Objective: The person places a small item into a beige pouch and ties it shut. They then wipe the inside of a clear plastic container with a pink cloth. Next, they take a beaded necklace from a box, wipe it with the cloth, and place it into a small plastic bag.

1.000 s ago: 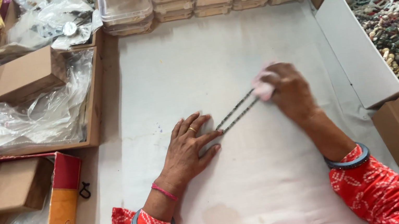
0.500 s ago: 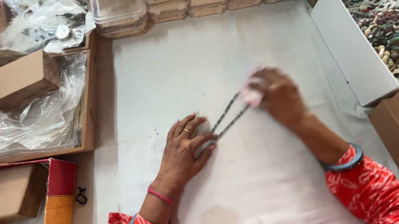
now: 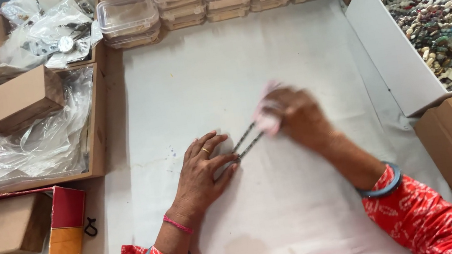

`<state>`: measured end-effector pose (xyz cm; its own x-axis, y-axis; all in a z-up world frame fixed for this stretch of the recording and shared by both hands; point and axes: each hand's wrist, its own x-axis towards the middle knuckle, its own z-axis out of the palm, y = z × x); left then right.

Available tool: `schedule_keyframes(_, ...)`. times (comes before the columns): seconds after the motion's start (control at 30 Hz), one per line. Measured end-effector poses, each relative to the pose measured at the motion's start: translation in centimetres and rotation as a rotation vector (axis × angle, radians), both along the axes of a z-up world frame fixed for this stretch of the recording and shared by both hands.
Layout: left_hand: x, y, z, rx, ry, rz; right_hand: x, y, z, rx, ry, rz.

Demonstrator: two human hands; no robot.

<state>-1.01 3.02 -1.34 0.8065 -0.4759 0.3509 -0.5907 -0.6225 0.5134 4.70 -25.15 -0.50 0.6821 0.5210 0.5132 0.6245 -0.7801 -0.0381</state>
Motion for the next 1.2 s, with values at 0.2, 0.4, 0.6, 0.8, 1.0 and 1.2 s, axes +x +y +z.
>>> schedule_keyframes(0.2,-0.3,0.2,0.9,-0.113,-0.021,0.047,4.9,-9.2,-4.1,0.262,-0.043,-0.464)
schedule_keyframes(0.4,1.1,-3.7,2.4,-0.256,0.135,0.157,4.7,-8.8,-4.4,0.304,0.009,-0.516)
schedule_keyframes(0.6,6.5,-10.0,1.4,-0.063,0.029,0.078,4.6,-7.8,-3.7,0.298,0.016,-0.493)
schedule_keyframes(0.8,11.4,-14.7,-0.9,0.129,0.051,0.151,4.6,-7.8,-3.6,0.301,0.025,-0.506)
schedule_keyframes(1.0,13.1,-16.0,-2.0,0.325,-0.060,0.112,4.8,-7.8,-3.8,0.303,0.032,-0.518)
schedule_keyframes(1.2,14.7,-14.3,4.5,-0.211,0.087,-0.012,4.6,-7.6,-3.3,0.315,0.048,-0.515)
